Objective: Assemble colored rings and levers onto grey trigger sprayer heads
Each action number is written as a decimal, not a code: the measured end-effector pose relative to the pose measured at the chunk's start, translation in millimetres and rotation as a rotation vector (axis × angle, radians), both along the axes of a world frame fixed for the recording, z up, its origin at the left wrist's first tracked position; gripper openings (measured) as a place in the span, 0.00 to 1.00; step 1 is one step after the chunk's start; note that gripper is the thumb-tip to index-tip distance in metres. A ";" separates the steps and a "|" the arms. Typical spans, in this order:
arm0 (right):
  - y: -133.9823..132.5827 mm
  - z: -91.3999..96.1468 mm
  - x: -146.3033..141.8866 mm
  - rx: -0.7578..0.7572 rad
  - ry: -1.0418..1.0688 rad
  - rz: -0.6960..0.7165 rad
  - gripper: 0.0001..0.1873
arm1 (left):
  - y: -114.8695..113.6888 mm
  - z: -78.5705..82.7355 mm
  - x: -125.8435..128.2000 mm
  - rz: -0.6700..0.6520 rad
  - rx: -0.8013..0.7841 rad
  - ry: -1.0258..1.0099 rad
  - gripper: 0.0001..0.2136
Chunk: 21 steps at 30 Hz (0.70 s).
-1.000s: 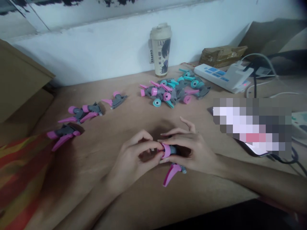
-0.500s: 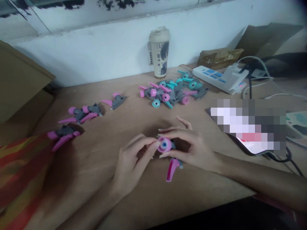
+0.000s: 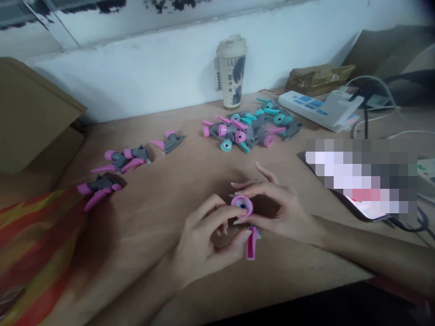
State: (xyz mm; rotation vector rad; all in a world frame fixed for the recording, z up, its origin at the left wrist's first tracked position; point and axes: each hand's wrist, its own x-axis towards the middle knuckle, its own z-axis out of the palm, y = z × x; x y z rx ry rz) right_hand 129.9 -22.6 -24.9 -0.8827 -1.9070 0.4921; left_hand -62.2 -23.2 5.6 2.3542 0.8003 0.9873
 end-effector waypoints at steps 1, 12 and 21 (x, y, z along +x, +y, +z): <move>0.2 -0.2 0.4 0.005 -0.008 -0.008 0.17 | -0.7 -0.5 0.5 0.011 -0.011 0.013 0.08; 12.9 -2.2 6.6 0.006 -0.172 -0.110 0.15 | 11.7 -8.8 -6.9 0.103 0.010 0.113 0.13; 64.3 11.5 38.9 0.155 -0.378 -0.423 0.17 | 86.8 -2.6 -74.0 1.028 0.308 0.431 0.16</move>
